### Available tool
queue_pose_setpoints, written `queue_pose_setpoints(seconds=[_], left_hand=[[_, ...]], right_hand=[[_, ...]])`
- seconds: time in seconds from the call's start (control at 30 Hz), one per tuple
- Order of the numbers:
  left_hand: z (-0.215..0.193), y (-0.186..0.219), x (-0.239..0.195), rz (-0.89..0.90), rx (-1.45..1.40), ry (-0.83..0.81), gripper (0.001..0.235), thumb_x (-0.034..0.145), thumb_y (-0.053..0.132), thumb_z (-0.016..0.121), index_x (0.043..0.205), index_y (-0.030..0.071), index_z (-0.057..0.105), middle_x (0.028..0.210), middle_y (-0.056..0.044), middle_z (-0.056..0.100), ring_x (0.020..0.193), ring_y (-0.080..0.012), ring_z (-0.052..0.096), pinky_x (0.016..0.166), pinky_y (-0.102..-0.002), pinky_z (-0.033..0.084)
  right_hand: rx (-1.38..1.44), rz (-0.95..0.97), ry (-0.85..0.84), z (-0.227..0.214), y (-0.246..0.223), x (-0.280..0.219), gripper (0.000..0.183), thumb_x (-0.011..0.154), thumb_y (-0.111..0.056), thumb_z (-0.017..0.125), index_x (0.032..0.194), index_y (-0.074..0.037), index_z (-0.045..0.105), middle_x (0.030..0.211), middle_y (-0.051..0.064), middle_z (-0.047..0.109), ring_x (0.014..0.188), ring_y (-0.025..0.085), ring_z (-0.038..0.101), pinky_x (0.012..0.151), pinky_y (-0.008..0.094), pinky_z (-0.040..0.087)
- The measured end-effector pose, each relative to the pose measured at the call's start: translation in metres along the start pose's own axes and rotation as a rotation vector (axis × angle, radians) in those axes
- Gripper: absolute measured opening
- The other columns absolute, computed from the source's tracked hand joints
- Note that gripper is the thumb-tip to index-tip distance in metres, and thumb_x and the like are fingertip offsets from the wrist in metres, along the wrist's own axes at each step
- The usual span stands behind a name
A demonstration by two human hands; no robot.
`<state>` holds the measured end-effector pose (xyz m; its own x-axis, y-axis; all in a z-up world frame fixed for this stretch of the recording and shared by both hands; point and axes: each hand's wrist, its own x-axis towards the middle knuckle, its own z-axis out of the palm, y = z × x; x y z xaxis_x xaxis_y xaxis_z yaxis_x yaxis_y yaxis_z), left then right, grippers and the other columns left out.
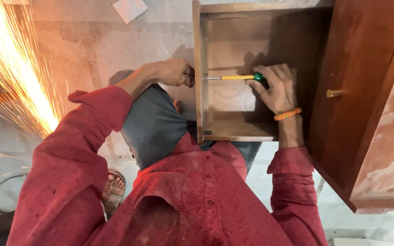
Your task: The person sits on the floor with a wooden drawer unit on their lap and uses a screwdriver to drive screws that fasten a metal knob to the drawer front. They pick up small screws from the floor, tighten them, then lift and stack the finished wooden units with other completed furniture.
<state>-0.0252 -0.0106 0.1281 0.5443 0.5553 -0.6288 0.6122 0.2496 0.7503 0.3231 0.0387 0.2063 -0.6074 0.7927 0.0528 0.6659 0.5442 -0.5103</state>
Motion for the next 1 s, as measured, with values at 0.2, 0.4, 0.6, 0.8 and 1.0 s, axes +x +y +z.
queue_pose_setpoints(seconds=[0.2, 0.4, 0.6, 0.8, 1.0], left_hand=[[0.014, -0.015, 0.015, 0.089, 0.235, 0.07, 0.024, 0.076, 0.01, 0.06, 0.092, 0.0, 0.075, 0.089, -0.022, 0.074, 0.085, -0.0394, 0.071, 0.075, -0.047, 0.056], [0.036, -0.006, 0.001, 0.054, 0.446, 0.275, 0.017, 0.072, 0.012, 0.067, 0.072, -0.005, 0.07, 0.082, -0.031, 0.067, 0.081, -0.0478, 0.067, 0.074, -0.053, 0.055], [0.049, -0.003, -0.003, 0.23, 0.514, 0.452, 0.019, 0.068, 0.01, 0.068, 0.077, -0.006, 0.072, 0.089, -0.028, 0.069, 0.088, -0.0457, 0.067, 0.081, -0.05, 0.057], [0.062, -0.001, -0.011, 0.226, 0.606, 0.549, 0.02, 0.076, 0.012, 0.067, 0.085, -0.005, 0.072, 0.095, -0.023, 0.068, 0.094, -0.0411, 0.064, 0.08, -0.048, 0.056], [0.067, 0.01, -0.022, 0.28, 0.675, 0.696, 0.018, 0.074, 0.011, 0.068, 0.082, -0.005, 0.069, 0.092, -0.022, 0.066, 0.094, -0.0388, 0.064, 0.081, -0.046, 0.056]], right_hand=[[-0.031, -0.057, 0.05, 0.01, 0.008, 0.003, 0.028, 0.094, -0.036, 0.086, 0.106, -0.011, 0.078, 0.1, 0.008, 0.07, 0.099, 0.03, 0.062, 0.089, 0.044, 0.047], [-0.228, -0.133, 0.079, 0.017, 0.015, 0.004, 0.036, 0.089, -0.05, 0.085, 0.097, -0.016, 0.078, 0.092, 0.002, 0.068, 0.091, 0.025, 0.061, 0.087, 0.047, 0.045], [-0.229, -0.108, 0.022, 0.015, 0.016, 0.008, 0.041, 0.094, -0.057, 0.082, 0.095, -0.016, 0.076, 0.086, 0.003, 0.068, 0.085, 0.026, 0.064, 0.08, 0.044, 0.046], [-0.159, 0.28, -0.284, 0.002, -0.002, 0.024, 0.057, 0.087, -0.068, 0.08, 0.093, -0.012, 0.078, 0.076, 0.01, 0.07, 0.073, 0.034, 0.068, 0.068, 0.048, 0.051], [-0.001, 0.474, -0.438, -0.005, 0.001, 0.021, 0.052, 0.085, -0.062, 0.08, 0.104, -0.014, 0.077, 0.087, 0.014, 0.072, 0.084, 0.037, 0.071, 0.079, 0.049, 0.054]])
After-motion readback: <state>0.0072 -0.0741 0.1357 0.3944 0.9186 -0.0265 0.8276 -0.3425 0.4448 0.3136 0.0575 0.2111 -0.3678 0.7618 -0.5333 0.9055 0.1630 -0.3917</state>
